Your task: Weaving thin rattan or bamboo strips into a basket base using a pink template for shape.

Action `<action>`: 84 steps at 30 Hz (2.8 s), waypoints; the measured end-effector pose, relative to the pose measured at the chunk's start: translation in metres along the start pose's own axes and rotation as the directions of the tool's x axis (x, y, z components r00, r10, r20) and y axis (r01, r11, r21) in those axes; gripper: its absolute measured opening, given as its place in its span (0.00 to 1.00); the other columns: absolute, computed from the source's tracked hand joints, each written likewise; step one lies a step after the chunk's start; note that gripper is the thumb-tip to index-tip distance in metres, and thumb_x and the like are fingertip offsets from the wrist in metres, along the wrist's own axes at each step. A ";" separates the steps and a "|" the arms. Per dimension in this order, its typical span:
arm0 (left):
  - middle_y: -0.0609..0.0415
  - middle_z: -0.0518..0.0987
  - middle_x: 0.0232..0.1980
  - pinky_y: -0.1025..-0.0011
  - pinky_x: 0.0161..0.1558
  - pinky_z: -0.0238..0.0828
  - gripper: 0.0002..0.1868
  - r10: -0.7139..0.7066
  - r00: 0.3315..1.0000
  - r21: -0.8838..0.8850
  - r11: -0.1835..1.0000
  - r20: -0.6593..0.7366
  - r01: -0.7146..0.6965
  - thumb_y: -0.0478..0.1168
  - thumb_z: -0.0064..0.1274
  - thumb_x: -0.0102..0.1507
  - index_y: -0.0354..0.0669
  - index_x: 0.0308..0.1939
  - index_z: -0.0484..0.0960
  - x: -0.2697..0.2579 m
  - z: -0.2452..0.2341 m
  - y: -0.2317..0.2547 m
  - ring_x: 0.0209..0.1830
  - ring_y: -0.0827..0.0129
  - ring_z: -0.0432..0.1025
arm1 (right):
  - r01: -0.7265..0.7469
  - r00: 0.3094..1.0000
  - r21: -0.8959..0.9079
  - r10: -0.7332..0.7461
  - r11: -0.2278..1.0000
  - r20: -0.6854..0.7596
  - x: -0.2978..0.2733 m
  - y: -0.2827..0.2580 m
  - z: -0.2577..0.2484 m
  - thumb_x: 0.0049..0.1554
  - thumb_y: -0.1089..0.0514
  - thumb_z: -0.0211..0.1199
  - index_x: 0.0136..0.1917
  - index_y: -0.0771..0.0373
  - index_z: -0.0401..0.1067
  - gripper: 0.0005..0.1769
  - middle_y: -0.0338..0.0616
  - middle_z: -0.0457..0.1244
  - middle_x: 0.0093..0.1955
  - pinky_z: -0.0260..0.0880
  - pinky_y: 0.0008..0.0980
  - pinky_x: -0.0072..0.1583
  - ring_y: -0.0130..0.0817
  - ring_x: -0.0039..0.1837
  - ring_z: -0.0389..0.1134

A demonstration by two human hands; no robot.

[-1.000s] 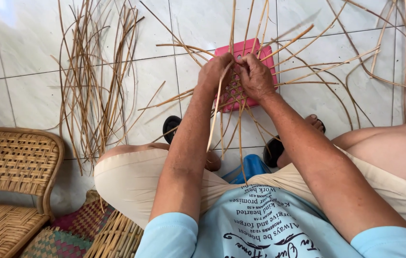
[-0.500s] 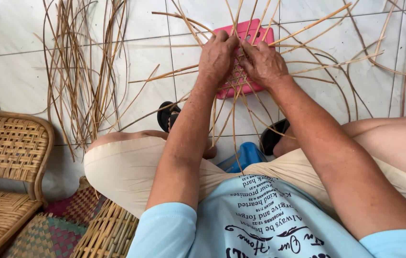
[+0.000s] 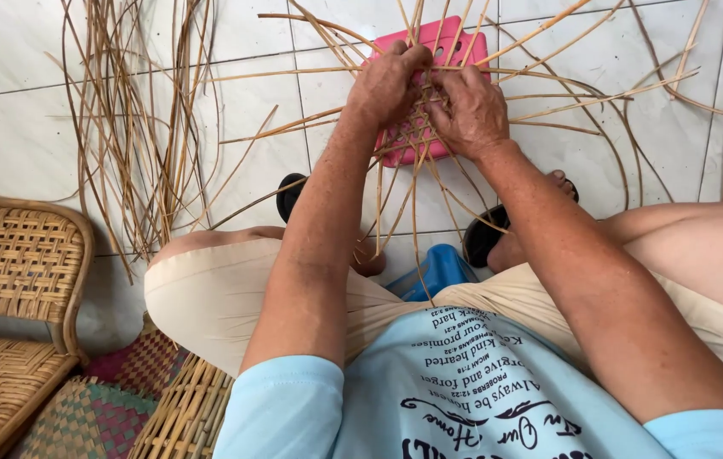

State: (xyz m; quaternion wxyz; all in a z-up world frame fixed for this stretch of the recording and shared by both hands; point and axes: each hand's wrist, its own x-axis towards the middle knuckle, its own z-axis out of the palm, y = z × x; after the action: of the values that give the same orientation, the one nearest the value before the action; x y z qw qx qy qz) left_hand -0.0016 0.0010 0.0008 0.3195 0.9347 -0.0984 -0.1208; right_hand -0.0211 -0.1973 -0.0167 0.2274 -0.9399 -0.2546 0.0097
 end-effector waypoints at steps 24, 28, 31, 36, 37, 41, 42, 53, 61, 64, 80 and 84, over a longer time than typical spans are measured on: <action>0.48 0.72 0.50 0.58 0.45 0.79 0.22 -0.124 0.974 -0.020 0.992 -0.190 0.123 0.36 0.67 0.56 0.43 0.52 0.76 -0.001 0.016 -0.005 0.43 0.56 0.75 | -0.134 0.971 -0.028 0.137 0.991 0.194 0.010 -0.017 -0.015 0.63 0.47 0.65 0.79 0.52 0.61 0.34 0.47 0.59 0.55 0.65 0.59 0.60 0.48 0.57 0.65; 0.49 0.76 0.49 0.58 0.41 0.79 0.23 -0.114 0.972 0.055 0.990 -0.206 0.128 0.38 0.66 0.58 0.48 0.53 0.73 -0.006 0.017 -0.004 0.41 0.56 0.76 | -0.111 0.974 -0.073 0.123 0.991 0.192 0.009 -0.016 -0.010 0.63 0.47 0.64 0.80 0.52 0.59 0.34 0.50 0.59 0.57 0.66 0.59 0.57 0.52 0.57 0.66; 0.52 0.76 0.45 0.60 0.36 0.78 0.23 -0.103 0.967 0.069 0.990 -0.232 0.122 0.39 0.67 0.58 0.49 0.52 0.71 -0.008 0.021 -0.004 0.38 0.59 0.76 | -0.034 0.991 -0.105 0.047 0.994 0.123 0.007 -0.016 -0.008 0.63 0.50 0.63 0.78 0.57 0.59 0.34 0.54 0.60 0.56 0.69 0.58 0.53 0.54 0.55 0.67; 0.53 0.79 0.42 0.57 0.38 0.73 0.17 -0.023 0.956 0.220 0.971 -0.293 0.091 0.48 0.66 0.58 0.52 0.47 0.78 -0.007 0.032 -0.016 0.39 0.55 0.74 | 0.008 0.996 -0.174 0.007 0.985 0.088 0.006 -0.017 -0.007 0.62 0.51 0.60 0.78 0.56 0.60 0.33 0.51 0.58 0.49 0.67 0.54 0.46 0.52 0.46 0.64; 0.53 0.79 0.42 0.57 0.38 0.73 0.17 -0.026 0.955 0.220 0.971 -0.296 0.095 0.48 0.66 0.58 0.52 0.47 0.78 -0.006 0.034 -0.020 0.39 0.55 0.74 | 0.012 0.996 -0.173 0.003 0.985 0.089 0.007 -0.018 -0.008 0.62 0.51 0.60 0.78 0.56 0.60 0.33 0.51 0.58 0.49 0.67 0.54 0.46 0.52 0.46 0.64; 0.54 0.76 0.38 0.55 0.40 0.71 0.13 0.015 0.947 0.207 0.977 -0.321 0.055 0.49 0.62 0.60 0.51 0.45 0.85 -0.007 0.032 -0.016 0.40 0.53 0.72 | 0.043 0.995 -0.258 -0.017 0.965 0.103 0.009 -0.023 -0.017 0.62 0.50 0.62 0.76 0.56 0.65 0.31 0.48 0.56 0.50 0.66 0.51 0.49 0.49 0.51 0.61; 0.54 0.77 0.38 0.56 0.40 0.72 0.13 0.007 0.953 0.210 0.976 -0.304 0.060 0.51 0.60 0.63 0.50 0.46 0.86 -0.009 0.027 -0.011 0.41 0.55 0.72 | 0.049 0.993 -0.267 -0.017 0.963 0.121 0.010 -0.025 -0.020 0.62 0.50 0.62 0.75 0.56 0.66 0.29 0.47 0.55 0.51 0.65 0.50 0.51 0.47 0.53 0.60; 0.48 0.71 0.40 0.43 0.27 0.73 0.07 -0.062 0.946 -0.010 0.998 -0.317 0.062 0.40 0.54 0.62 0.43 0.41 0.80 0.002 0.048 -0.022 0.31 0.47 0.75 | 0.080 0.991 -0.189 -0.059 0.979 0.117 0.014 -0.025 -0.027 0.62 0.48 0.59 0.71 0.58 0.68 0.26 0.47 0.59 0.64 0.64 0.60 0.51 0.57 0.58 0.62; 0.51 0.72 0.44 0.55 0.40 0.79 0.12 -0.104 0.964 -0.134 0.988 -0.243 0.073 0.40 0.61 0.61 0.45 0.48 0.85 -0.012 0.023 -0.003 0.38 0.57 0.75 | 0.017 0.980 -0.187 0.020 0.982 0.196 0.018 -0.018 -0.031 0.60 0.42 0.68 0.74 0.52 0.67 0.33 0.45 0.58 0.64 0.66 0.59 0.55 0.53 0.61 0.62; 0.50 0.72 0.45 0.56 0.40 0.79 0.11 -0.098 0.967 -0.129 0.989 -0.236 0.068 0.41 0.61 0.62 0.46 0.48 0.85 -0.013 0.020 -0.001 0.39 0.57 0.75 | 0.017 0.975 -0.225 0.034 0.974 0.220 0.017 -0.018 -0.031 0.60 0.43 0.68 0.72 0.50 0.66 0.30 0.44 0.58 0.63 0.68 0.58 0.56 0.51 0.60 0.62; 0.51 0.70 0.44 0.52 0.36 0.77 0.11 -0.117 0.974 -0.025 0.993 -0.196 0.114 0.43 0.61 0.62 0.47 0.47 0.86 -0.003 0.031 -0.010 0.36 0.53 0.76 | 0.062 0.982 -0.247 -0.015 0.967 0.187 0.019 -0.011 -0.024 0.58 0.41 0.69 0.69 0.46 0.70 0.28 0.44 0.59 0.60 0.70 0.60 0.50 0.52 0.56 0.64; 0.49 0.71 0.43 0.47 0.34 0.75 0.11 -0.116 0.973 -0.005 0.993 -0.198 0.117 0.44 0.55 0.65 0.46 0.46 0.86 -0.005 0.031 -0.008 0.35 0.47 0.76 | 0.058 0.976 -0.305 0.011 0.950 0.220 0.021 -0.013 -0.024 0.58 0.38 0.68 0.67 0.45 0.69 0.27 0.45 0.59 0.58 0.71 0.58 0.49 0.52 0.54 0.65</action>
State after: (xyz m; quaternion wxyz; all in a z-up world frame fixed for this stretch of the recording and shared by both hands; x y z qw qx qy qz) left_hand -0.0139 -0.0090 -0.0274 0.3170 0.9472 -0.0115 -0.0456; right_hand -0.0061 -0.1871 0.0124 0.0478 -0.9540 -0.2875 0.0703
